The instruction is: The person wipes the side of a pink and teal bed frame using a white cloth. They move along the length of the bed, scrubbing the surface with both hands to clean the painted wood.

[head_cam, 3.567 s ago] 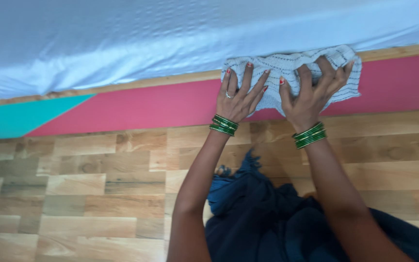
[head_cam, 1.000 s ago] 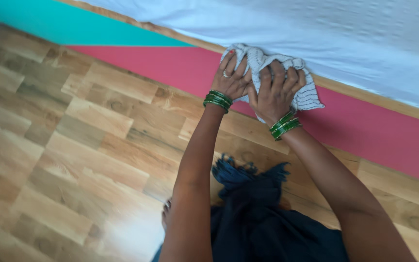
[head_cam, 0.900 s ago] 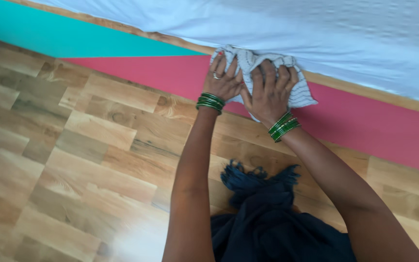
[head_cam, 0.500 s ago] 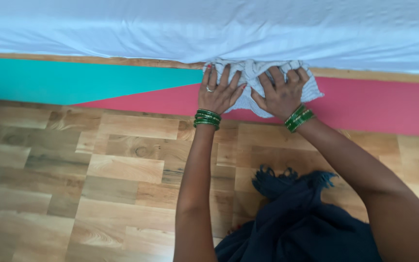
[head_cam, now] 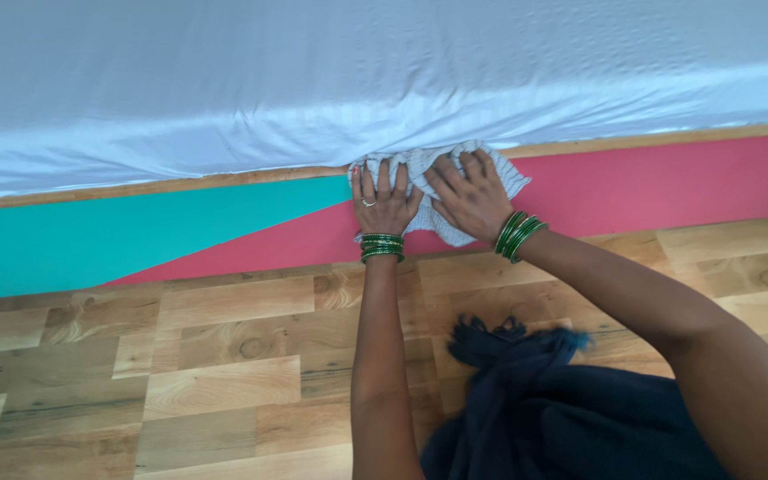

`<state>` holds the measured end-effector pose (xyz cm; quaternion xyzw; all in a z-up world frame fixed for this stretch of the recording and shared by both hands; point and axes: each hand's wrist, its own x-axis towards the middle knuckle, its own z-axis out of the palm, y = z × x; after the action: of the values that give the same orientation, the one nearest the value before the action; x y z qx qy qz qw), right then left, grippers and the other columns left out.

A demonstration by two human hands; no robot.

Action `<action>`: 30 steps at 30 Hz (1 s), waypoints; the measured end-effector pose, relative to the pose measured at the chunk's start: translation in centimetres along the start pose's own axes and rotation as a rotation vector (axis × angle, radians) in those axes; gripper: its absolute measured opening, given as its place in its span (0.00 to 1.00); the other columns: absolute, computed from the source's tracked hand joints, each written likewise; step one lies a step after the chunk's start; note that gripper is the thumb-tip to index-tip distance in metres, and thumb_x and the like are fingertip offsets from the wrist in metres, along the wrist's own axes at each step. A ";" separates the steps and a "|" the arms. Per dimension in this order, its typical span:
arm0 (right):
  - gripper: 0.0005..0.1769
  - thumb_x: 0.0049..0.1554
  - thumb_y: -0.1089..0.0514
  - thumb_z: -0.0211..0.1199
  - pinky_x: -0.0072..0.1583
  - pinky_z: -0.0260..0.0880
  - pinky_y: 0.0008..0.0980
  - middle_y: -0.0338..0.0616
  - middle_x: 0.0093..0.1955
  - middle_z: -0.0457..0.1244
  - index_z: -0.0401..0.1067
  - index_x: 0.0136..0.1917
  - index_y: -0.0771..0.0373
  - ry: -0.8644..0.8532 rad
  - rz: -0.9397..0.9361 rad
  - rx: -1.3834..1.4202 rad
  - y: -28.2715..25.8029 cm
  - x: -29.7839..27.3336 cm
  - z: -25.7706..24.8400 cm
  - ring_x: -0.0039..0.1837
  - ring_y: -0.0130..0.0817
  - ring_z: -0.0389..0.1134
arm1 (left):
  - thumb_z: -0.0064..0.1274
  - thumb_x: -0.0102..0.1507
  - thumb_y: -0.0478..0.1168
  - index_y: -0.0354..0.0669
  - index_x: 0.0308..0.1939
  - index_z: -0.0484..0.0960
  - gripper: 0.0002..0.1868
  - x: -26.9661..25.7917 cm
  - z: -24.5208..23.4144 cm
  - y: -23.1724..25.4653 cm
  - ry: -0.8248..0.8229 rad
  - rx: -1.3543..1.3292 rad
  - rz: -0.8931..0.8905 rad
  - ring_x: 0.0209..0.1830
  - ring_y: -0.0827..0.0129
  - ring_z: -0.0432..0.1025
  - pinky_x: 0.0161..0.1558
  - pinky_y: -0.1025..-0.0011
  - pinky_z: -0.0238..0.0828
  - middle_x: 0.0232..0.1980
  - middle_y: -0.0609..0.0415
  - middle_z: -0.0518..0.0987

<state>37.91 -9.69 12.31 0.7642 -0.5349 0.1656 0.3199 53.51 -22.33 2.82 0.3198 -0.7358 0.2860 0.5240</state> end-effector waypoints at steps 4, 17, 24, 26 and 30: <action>0.31 0.55 0.44 0.67 0.69 0.60 0.51 0.50 0.67 0.62 0.71 0.66 0.63 0.062 -0.072 0.085 -0.7 1.9 -0.7 0.64 0.49 0.61 | 0.54 0.69 0.55 0.50 0.64 0.71 0.24 0.3 -1.7 -1.5 -0.051 0.054 -0.035 0.70 0.51 0.57 0.76 0.46 0.57 0.67 0.50 0.64; 0.25 0.55 0.48 0.67 0.62 0.61 0.44 0.41 0.63 0.65 0.75 0.63 0.60 0.422 -0.082 0.352 -7.4 11.1 5.0 0.59 0.38 0.62 | 0.50 0.67 0.42 0.33 0.69 0.70 0.27 5.3 -12.3 -7.7 -0.518 0.184 -0.276 0.76 0.39 0.55 0.80 0.45 0.47 0.75 0.40 0.65; 0.19 0.55 0.51 0.63 0.63 0.56 0.41 0.32 0.62 0.65 0.76 0.59 0.54 0.507 0.064 0.348 -7.3 12.8 6.9 0.59 0.34 0.62 | 0.47 0.66 0.41 0.33 0.74 0.61 0.33 2.1 -6.4 -9.0 -0.465 0.260 -0.438 0.80 0.32 0.49 0.76 0.49 0.52 0.79 0.37 0.59; 0.18 0.56 0.49 0.63 0.63 0.55 0.42 0.32 0.61 0.65 0.77 0.59 0.53 0.494 0.083 0.382 -7.3 13.0 7.9 0.58 0.33 0.61 | 0.50 0.65 0.47 0.32 0.74 0.58 0.38 0.9 -5.0 -9.9 -0.436 0.274 -0.428 0.77 0.31 0.47 0.75 0.45 0.51 0.77 0.36 0.58; 0.16 0.56 0.48 0.61 0.64 0.54 0.44 0.30 0.61 0.65 0.77 0.57 0.51 0.517 0.146 0.396 -8.0 13.4 9.2 0.59 0.34 0.60 | 0.50 0.66 0.48 0.35 0.75 0.55 0.38 -1.3 -4.7 -11.6 -0.461 0.316 -0.354 0.81 0.32 0.46 0.79 0.43 0.50 0.78 0.38 0.56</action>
<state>49.46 -23.62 10.98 0.7040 -0.4466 0.4774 0.2775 65.53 -25.93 3.91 0.5765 -0.7145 0.2211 0.3291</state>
